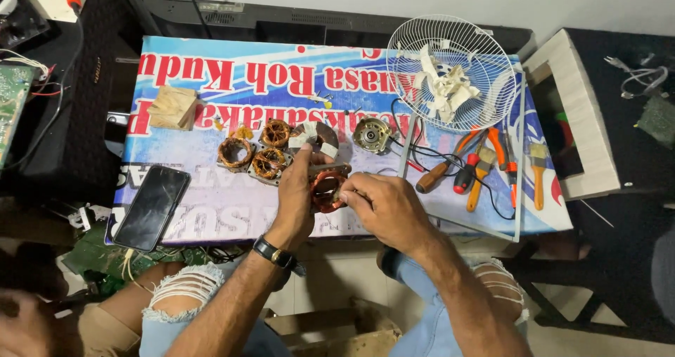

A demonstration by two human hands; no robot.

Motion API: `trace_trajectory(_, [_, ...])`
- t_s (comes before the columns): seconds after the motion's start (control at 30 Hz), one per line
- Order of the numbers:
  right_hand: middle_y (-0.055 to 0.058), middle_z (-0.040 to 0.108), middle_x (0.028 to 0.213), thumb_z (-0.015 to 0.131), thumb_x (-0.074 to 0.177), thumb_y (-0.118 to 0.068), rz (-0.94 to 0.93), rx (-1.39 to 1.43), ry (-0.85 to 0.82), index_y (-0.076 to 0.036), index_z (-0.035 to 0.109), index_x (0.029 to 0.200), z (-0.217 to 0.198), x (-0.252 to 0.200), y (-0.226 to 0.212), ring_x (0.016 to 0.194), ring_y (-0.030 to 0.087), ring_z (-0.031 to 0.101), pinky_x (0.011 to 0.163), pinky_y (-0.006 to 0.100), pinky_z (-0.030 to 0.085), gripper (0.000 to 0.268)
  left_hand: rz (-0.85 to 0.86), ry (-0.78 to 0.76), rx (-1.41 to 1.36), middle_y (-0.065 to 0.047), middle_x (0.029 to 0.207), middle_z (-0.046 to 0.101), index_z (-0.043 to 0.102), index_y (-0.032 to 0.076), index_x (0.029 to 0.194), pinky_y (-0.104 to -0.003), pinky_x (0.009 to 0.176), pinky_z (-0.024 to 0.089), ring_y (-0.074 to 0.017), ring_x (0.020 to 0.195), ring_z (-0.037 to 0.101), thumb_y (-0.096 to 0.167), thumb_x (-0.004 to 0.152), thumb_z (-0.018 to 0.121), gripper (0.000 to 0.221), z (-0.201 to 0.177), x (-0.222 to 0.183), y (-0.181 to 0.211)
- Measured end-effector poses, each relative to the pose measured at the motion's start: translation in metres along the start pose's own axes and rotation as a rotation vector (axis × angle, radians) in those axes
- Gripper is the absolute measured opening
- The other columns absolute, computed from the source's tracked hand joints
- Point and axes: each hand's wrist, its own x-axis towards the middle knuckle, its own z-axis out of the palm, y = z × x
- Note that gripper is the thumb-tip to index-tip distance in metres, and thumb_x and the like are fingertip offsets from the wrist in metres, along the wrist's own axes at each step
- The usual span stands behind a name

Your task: The person uses a utility knife to scrape and trim copper windings on a small motor stator, then uses pliers to adjust and pull wires. They handle multiple stator coils and a disassembled fan motor on a cluttered workbench.

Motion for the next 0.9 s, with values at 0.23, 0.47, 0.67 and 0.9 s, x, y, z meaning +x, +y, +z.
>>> trace_trajectory(0.23, [0.011,0.071,0.069,0.073,0.09,-0.016,-0.019,-0.005,-0.021,-0.017,0.074,0.09,-0.01,0.001,0.002,0.072,0.034,0.073,0.063,0.041,0.058,0.002,-0.074,-0.094,0.13,-0.028,0.105,0.069,0.066,-0.001,0.107,-0.055,0.08,0.061,-0.0437,0.1,0.068,0.062,0.098,0.05,0.065,-0.01,0.008,0.001])
trace_trajectory(0.47, [0.008,0.076,0.077,0.074,0.09,-0.017,0.006,-0.073,0.021,-0.018,0.075,0.092,-0.026,-0.001,0.012,0.08,0.031,0.076,0.069,0.04,0.06,0.003,-0.249,-0.188,0.013,-0.027,0.118,0.06,0.057,0.002,0.125,-0.061,0.084,0.057,-0.0477,0.111,0.063,0.057,0.09,0.06,0.066,-0.003,-0.009,0.026])
trace_trajectory(0.67, [0.006,0.078,0.08,0.074,0.091,-0.018,0.048,-0.103,0.046,-0.02,0.076,0.094,-0.035,-0.001,0.026,0.08,0.031,0.076,0.071,0.042,0.06,0.004,-0.22,-0.283,-0.09,-0.02,0.112,0.061,0.055,0.004,0.126,-0.059,0.073,0.062,-0.0424,0.096,0.07,0.028,0.087,0.07,0.048,-0.005,-0.006,0.027])
trace_trajectory(0.9, [0.008,0.079,0.08,0.072,0.092,-0.015,0.082,-0.141,0.071,-0.018,0.074,0.096,-0.038,-0.005,0.032,0.081,0.035,0.075,0.072,0.047,0.06,0.005,-0.19,-0.281,-0.083,-0.021,0.116,0.055,0.053,0.001,0.132,-0.059,0.08,0.063,-0.0392,0.098,0.067,0.013,0.079,0.068,0.057,0.006,-0.022,0.047])
